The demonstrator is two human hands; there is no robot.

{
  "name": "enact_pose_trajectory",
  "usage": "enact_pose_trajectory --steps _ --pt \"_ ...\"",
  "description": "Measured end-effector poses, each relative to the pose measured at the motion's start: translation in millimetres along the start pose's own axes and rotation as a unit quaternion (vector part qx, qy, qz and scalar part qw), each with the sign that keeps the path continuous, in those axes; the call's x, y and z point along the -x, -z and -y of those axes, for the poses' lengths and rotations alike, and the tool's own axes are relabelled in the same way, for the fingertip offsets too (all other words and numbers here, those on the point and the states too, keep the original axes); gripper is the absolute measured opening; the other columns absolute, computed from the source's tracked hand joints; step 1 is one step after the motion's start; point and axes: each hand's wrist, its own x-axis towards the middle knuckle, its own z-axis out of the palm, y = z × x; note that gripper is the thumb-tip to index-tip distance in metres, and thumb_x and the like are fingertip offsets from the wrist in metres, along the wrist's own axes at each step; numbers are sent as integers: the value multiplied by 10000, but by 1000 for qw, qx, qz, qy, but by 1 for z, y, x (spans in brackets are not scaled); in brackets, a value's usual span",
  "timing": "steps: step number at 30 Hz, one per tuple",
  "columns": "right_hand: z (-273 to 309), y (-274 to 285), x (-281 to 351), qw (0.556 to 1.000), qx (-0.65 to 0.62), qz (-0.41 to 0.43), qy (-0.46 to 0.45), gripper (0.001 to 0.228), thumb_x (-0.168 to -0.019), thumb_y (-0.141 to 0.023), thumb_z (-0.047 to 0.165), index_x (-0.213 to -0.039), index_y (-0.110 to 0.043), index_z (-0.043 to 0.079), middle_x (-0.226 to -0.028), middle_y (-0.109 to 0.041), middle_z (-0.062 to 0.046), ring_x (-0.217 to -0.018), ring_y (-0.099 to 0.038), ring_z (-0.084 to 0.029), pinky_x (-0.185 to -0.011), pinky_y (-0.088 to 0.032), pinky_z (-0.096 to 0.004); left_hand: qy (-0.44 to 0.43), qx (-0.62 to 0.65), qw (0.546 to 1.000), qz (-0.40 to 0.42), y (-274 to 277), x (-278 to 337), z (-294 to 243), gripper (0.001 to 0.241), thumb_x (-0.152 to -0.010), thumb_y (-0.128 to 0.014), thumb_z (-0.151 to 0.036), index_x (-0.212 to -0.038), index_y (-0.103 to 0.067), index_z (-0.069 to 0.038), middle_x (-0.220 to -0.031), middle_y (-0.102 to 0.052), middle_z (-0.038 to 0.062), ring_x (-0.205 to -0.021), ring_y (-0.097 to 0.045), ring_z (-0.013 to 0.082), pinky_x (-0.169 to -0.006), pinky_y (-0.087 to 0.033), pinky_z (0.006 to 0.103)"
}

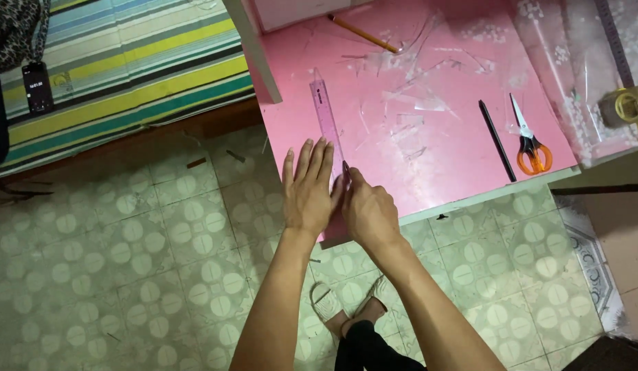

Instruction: Applying patterned vinyl wrap to a cabinet door and cutting material to size using scissors and a ruler.

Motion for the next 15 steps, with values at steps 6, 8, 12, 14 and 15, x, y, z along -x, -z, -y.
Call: enact_pose_trajectory --steps 6,8,12,14,15 --pt "0 7 20 999 -20 28 -7 555 -953 -496 133 -1492 -483 3 -1020 -696 -393 -998 -697 -567 -765 -583 -649 -5 16 999 -31 -4 1 1 603 -1006 -496 -425 -1517 -471 -107 -1569 -483 86 -1502 -353 261 -1281 -104 515" --pt "2 11 26 999 -28 32 -14 562 -948 -503 133 -1495 -483 8 -1035 -699 -383 -1011 -697 -555 -781 -584 -644 -6 18 999 -36 -4 1 0 603 -997 -500 -416 -1510 -479 -100 -1564 -488 91 -1500 -355 264 -1281 -103 514" --pt "5 17 38 998 -20 46 -31 582 -940 -518 133 -1513 -478 37 -1042 -699 -371 -1022 -698 -545 -797 -596 -622 -15 10 997 -71 -8 2 0 595 -974 -529 -388 -1493 -510 -98 -1541 -516 94 -1483 -387 263 -1275 -134 512" --pt "-4 11 38 998 -22 48 -31 584 -936 -526 132 -1509 -482 33 -1043 -703 -369 -1017 -701 -542 -796 -596 -620 -18 4 997 -77 -9 2 1 593 -970 -538 -385 -1489 -517 -99 -1536 -522 95 -1477 -397 264 -1272 -143 513" --pt "-9 8 37 998 -24 48 -31 585 -931 -535 131 -1505 -487 30 -1043 -707 -367 -1012 -705 -539 -795 -597 -618 -21 -2 996 -84 -10 1 1 591 -966 -546 -383 -1485 -523 -101 -1530 -528 96 -1471 -406 265 -1268 -152 514"
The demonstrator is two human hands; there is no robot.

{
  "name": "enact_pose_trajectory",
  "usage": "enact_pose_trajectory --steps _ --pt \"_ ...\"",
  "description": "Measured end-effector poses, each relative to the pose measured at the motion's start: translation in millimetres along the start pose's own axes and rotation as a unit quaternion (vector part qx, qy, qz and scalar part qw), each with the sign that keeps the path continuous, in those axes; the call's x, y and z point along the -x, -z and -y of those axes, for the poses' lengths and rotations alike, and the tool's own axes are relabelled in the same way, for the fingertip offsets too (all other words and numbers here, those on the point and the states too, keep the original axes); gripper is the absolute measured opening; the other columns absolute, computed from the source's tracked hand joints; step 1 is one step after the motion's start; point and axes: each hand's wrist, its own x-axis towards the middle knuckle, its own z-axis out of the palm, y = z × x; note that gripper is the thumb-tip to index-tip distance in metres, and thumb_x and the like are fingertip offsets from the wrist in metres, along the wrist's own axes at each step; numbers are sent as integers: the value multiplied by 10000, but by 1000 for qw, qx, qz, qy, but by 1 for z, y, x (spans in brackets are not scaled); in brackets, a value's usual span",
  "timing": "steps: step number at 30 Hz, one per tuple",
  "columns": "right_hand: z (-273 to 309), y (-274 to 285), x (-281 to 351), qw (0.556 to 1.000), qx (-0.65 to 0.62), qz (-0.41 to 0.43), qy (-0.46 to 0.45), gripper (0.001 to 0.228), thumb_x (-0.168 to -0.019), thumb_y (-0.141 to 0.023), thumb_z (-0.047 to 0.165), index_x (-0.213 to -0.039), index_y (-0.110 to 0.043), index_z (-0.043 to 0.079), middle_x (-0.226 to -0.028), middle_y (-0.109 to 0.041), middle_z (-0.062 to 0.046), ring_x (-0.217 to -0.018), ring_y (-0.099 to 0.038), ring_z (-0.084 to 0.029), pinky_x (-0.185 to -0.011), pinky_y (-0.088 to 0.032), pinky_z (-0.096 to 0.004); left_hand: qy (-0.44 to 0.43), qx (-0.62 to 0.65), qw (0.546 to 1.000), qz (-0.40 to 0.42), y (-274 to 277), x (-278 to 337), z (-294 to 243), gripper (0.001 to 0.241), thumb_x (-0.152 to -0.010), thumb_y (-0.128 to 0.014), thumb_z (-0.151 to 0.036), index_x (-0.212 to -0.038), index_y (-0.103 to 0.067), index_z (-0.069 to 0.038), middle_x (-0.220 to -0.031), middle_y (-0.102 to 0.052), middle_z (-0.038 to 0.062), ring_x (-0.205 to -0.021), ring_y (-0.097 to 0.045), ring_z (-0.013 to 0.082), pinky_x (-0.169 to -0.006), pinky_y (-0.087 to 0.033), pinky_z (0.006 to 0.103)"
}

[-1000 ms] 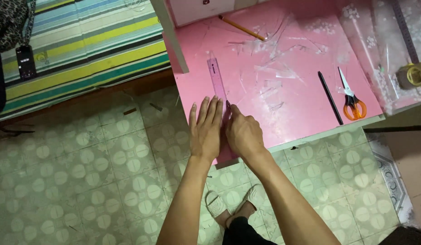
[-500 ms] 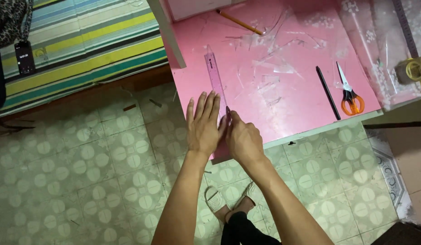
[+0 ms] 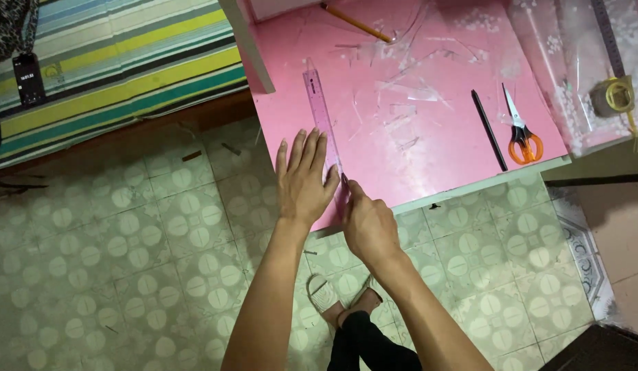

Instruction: Applying patterned vinyl wrap to a cabinet door and cutting material to size using scissors and a ruler.

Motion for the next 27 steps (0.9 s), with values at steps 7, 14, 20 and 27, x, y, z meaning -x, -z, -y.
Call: enact_pose_trajectory --steps 7,14,20,27 --pt "0 2 16 1000 2 3 -1 549 -958 -515 180 -1485 -518 28 -1035 -710 -373 -999 -710 -542 -771 -594 -618 -3 0 1000 -21 -4 1 1 585 -958 -556 -372 -1476 -537 -101 -1519 -542 98 -1464 -421 267 -1268 -167 517" --pt "-3 3 25 1000 -6 13 -1 529 -969 -494 149 -1483 -510 24 -1015 -725 -349 -985 -719 -527 -778 -591 -621 -6 1 1000 -23 -3 0 1 579 -960 -562 -363 -1475 -543 -98 -1516 -549 103 -1464 -428 269 -1270 -153 516" --pt "-17 16 28 999 -36 -35 -21 442 -1009 -421 175 -1428 -505 66 -985 -726 -339 -999 -700 -536 -828 -546 -647 -12 4 999 -32 3 1 -4 550 -966 -547 -320 -1469 -552 -95 -1521 -547 106 -1466 -429 259 -1269 -156 506" --pt "-130 30 -70 959 71 -258 95 413 -919 -572 36 -1324 -646 1 -1142 -609 -215 -1026 -654 -469 -809 -575 -581 -23 26 999 -31 9 2 0 524 -936 -498 -155 -1452 -577 -105 -1525 -530 158 -1468 -425 303 -1252 -188 544"
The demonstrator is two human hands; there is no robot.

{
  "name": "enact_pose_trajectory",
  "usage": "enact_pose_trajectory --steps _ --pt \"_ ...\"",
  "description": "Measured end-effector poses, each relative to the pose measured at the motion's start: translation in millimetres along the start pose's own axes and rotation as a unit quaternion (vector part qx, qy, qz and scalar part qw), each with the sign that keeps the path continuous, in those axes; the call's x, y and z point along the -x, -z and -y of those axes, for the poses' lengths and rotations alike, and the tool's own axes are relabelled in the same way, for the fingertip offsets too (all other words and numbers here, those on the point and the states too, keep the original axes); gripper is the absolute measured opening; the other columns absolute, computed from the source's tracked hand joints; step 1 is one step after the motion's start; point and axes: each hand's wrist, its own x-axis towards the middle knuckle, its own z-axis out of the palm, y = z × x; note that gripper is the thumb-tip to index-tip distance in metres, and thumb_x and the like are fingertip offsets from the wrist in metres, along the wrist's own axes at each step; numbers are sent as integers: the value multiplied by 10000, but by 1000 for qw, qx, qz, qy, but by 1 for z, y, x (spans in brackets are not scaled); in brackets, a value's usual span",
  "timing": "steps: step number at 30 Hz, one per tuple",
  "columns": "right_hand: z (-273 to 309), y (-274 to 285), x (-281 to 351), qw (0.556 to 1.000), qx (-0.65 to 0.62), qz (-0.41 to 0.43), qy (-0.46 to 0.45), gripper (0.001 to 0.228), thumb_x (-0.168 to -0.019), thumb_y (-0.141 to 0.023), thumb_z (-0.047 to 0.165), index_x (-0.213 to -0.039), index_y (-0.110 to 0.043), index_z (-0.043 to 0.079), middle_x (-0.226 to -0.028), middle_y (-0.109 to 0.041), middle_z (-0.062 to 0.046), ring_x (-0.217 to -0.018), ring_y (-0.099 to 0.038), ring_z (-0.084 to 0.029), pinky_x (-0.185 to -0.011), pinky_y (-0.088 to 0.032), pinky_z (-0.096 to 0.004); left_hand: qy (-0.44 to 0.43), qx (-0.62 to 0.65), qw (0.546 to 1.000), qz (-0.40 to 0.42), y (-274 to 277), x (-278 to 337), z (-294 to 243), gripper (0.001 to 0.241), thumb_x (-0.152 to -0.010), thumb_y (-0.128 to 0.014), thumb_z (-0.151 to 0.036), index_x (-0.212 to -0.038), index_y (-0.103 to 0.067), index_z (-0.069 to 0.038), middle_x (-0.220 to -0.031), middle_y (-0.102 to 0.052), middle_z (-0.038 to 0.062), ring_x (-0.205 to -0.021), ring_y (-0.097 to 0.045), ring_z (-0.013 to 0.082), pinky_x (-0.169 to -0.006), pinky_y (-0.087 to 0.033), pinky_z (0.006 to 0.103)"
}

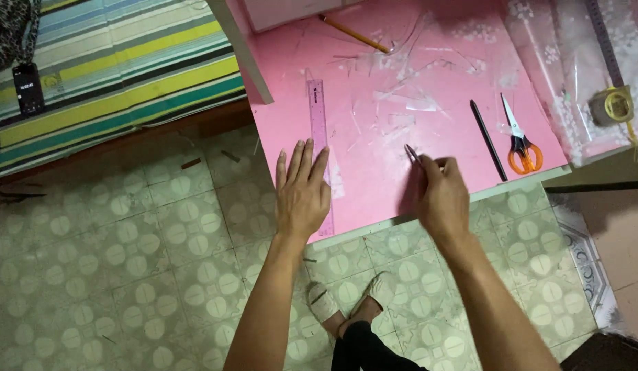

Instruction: Applying patterned vinyl wrap to a cabinet door and cutting material to size using scissors and a ruler.

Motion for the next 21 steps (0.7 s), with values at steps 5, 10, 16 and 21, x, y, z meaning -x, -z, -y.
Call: enact_pose_trajectory --steps 5,10,16,21 --pt "33 11 -7 996 -6 -14 86 412 -920 -643 94 -1327 -660 32 -1185 -565 -211 -1108 -567 -446 -863 -542 -543 8 -1 1000 -18 -4 -2 1 509 -926 -558 -205 -1420 -597 -86 -1487 -554 188 -1451 -454 301 -1247 -218 522" --pt "57 -17 -5 970 -145 59 185 279 -914 -734 325 -1185 -755 263 -1158 -645 -109 -1110 -638 -374 -930 -539 -455 14 6 999 -30 -7 -2 2 513 -935 -593 -269 -1403 -599 -60 -1475 -559 204 -1438 -472 307 -1244 -242 515" --pt "65 -18 -14 966 -56 37 250 218 -897 -740 370 -1104 -802 338 -1002 -654 -40 -960 -637 -283 -848 -531 -416 17 11 999 -34 -4 -4 2 516 -926 -617 -280 -1389 -608 -52 -1466 -567 199 -1430 -482 302 -1240 -258 509" --pt "64 -26 -20 962 -83 -4 262 114 -899 -737 362 -993 -801 345 -938 -648 54 -892 -634 -191 -767 -528 -335 16 12 999 -47 -3 -4 1 508 -918 -627 -269 -1373 -620 -44 -1449 -583 201 -1414 -501 301 -1236 -271 508"
